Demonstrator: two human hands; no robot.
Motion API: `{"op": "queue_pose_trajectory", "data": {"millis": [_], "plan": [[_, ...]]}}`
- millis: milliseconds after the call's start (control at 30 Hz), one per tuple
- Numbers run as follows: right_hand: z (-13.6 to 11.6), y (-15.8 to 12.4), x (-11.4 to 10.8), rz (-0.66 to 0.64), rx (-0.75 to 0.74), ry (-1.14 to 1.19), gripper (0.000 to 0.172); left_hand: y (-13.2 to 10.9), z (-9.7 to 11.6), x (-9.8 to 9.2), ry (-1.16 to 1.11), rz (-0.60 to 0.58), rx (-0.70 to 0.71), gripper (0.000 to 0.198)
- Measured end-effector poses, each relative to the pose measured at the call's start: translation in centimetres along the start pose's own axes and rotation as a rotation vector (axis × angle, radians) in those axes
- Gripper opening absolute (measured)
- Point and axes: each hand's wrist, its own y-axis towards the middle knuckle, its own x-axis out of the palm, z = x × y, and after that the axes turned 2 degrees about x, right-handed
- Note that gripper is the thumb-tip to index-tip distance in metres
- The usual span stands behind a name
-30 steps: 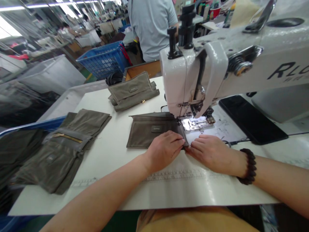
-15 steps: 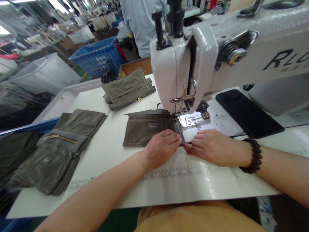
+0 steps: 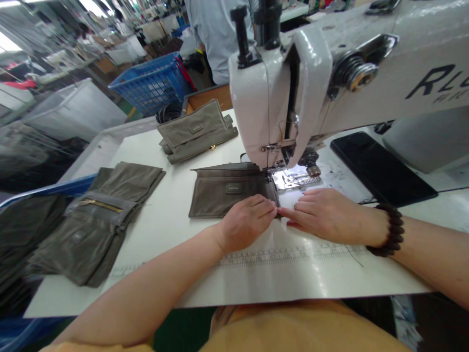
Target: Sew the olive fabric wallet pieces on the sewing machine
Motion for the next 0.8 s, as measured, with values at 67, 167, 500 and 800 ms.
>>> {"op": "queue_pose_trajectory", "data": {"millis": [67, 167, 500, 800], "plan": [[-0.1, 0.0, 0.2, -0.013, 0.010, -0.016, 0.025, -0.1, -0.1, 0.2, -0.039, 0.047, -0.027, 0.015], [-0.3, 0.2, 0.4, -0.002, 0.023, -0.040, 0.023, -0.5, -0.2, 0.5, -0.140, 0.128, -0.094, 0.010], [-0.3, 0.7, 0.4, 0.017, -0.099, 0.007, 0.026, -0.4, -0.1, 0.5, -0.110, 0.101, -0.072, 0.015], [-1.0, 0.1, -0.1, -0.084, -0.060, -0.006, 0.026, -1.4, -0.2, 0.0, -0.095, 0.037, 0.016, 0.022]]}}
